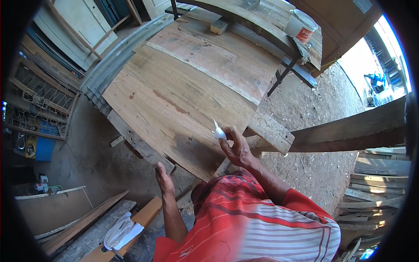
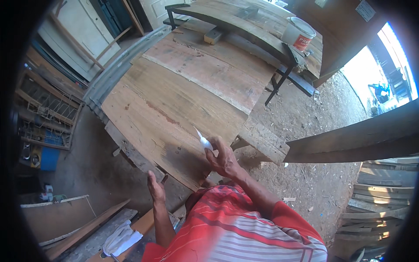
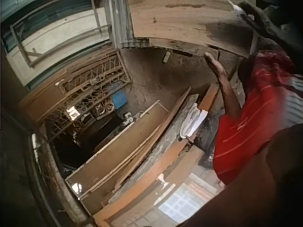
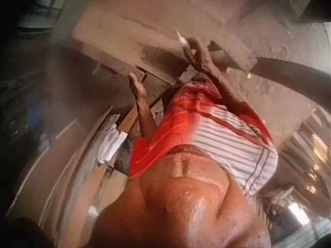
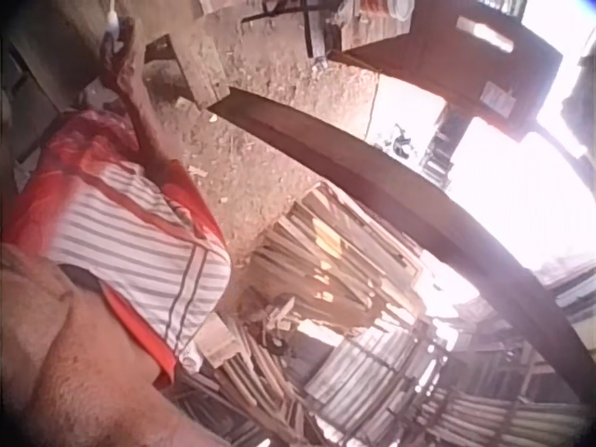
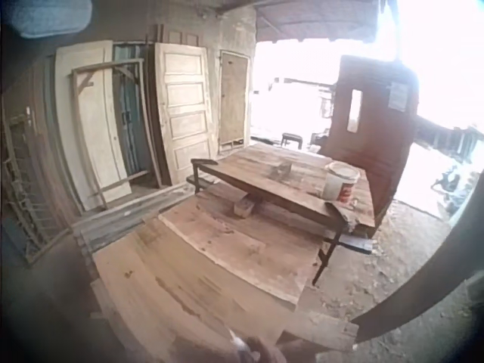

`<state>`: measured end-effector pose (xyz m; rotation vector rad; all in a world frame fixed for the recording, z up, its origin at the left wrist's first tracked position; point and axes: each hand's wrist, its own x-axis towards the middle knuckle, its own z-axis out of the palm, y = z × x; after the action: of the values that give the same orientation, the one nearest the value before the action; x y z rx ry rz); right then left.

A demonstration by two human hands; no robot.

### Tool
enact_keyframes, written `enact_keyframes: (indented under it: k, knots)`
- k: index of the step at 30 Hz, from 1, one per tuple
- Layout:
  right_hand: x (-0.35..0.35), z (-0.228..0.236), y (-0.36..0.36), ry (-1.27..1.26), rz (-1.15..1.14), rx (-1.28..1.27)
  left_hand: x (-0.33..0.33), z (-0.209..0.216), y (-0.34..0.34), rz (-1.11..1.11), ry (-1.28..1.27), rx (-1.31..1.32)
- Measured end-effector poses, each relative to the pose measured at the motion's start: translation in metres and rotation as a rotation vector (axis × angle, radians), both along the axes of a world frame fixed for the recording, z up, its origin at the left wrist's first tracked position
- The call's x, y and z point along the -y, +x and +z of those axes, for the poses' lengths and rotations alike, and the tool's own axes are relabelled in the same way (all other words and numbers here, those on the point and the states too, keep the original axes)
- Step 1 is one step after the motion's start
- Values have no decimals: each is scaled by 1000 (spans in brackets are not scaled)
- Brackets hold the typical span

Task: The person applies putty to a wood board using a spatula, then adds liquid from a small bottle and continues spreading it.

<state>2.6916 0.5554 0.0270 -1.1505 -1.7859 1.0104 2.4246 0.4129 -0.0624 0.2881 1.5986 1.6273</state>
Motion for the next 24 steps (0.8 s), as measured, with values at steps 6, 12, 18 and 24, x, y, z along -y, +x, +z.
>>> enact_keyframes:
  k: [6, 12, 18, 24]
  knots:
    - [-25, 14, 29, 219, -4, -9, 44, -32, 20, 67, 56, 297]
    - [-11, 4, 76, -90, -12, -14, 97, -80, 96, -115, -299, 167]
    - [6, 3, 109, -207, 109, -70, 138, -94, 168, -305, -367, 147]
    - [17, -9, 147, -139, 223, -74, 131, -42, 219, -272, -535, -83]
